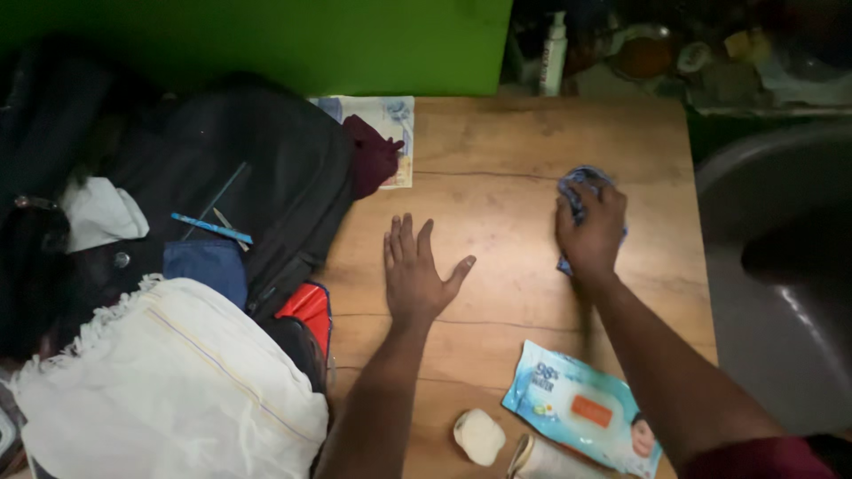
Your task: The person wipes a wooden table surface with a blue cloth. They move a book and a small container aside to clean underneath, then wipe a white cloth and a black laptop case before placing the cloth on top of the case.
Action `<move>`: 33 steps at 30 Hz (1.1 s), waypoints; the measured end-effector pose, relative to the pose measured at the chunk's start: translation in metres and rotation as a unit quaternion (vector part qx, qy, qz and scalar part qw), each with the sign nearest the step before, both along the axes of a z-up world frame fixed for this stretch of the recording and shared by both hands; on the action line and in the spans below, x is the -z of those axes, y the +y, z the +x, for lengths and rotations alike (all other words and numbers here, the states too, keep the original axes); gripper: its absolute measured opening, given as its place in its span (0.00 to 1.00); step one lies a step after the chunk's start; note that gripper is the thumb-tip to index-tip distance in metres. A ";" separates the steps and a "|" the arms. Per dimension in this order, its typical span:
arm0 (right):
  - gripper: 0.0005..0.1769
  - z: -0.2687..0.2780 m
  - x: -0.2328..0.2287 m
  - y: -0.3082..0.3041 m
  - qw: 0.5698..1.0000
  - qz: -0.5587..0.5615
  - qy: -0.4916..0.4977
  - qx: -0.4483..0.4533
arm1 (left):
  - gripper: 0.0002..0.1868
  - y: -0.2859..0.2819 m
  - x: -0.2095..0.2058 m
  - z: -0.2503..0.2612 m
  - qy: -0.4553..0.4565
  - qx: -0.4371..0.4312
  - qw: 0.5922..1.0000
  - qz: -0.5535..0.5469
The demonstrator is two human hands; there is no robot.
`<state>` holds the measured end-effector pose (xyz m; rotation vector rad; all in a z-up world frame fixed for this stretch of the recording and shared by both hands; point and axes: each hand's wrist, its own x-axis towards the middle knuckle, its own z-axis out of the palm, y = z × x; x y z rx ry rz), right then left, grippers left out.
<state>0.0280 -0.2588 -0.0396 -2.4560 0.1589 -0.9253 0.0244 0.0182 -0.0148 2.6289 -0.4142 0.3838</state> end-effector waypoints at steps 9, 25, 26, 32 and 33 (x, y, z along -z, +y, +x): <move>0.12 -0.062 -0.005 -0.011 0.991 0.043 0.061 -0.111 | 0.44 0.006 0.006 -0.005 0.000 0.037 0.999 0.009; 0.17 0.083 0.031 0.073 0.999 0.017 -0.012 -0.031 | 0.45 0.021 0.003 -0.018 -0.046 0.066 0.994 -0.077; 0.15 0.082 0.023 0.093 0.994 0.059 0.003 -0.092 | 0.46 0.020 0.004 -0.018 -0.030 0.063 0.991 -0.115; 0.11 0.064 -0.007 0.176 0.902 0.286 0.016 -0.321 | 0.50 0.024 0.006 -0.017 -0.078 0.056 0.980 -0.175; 0.12 0.063 -0.008 0.188 0.880 0.337 0.014 -0.336 | 0.50 0.024 0.006 -0.018 -0.090 0.058 0.977 -0.182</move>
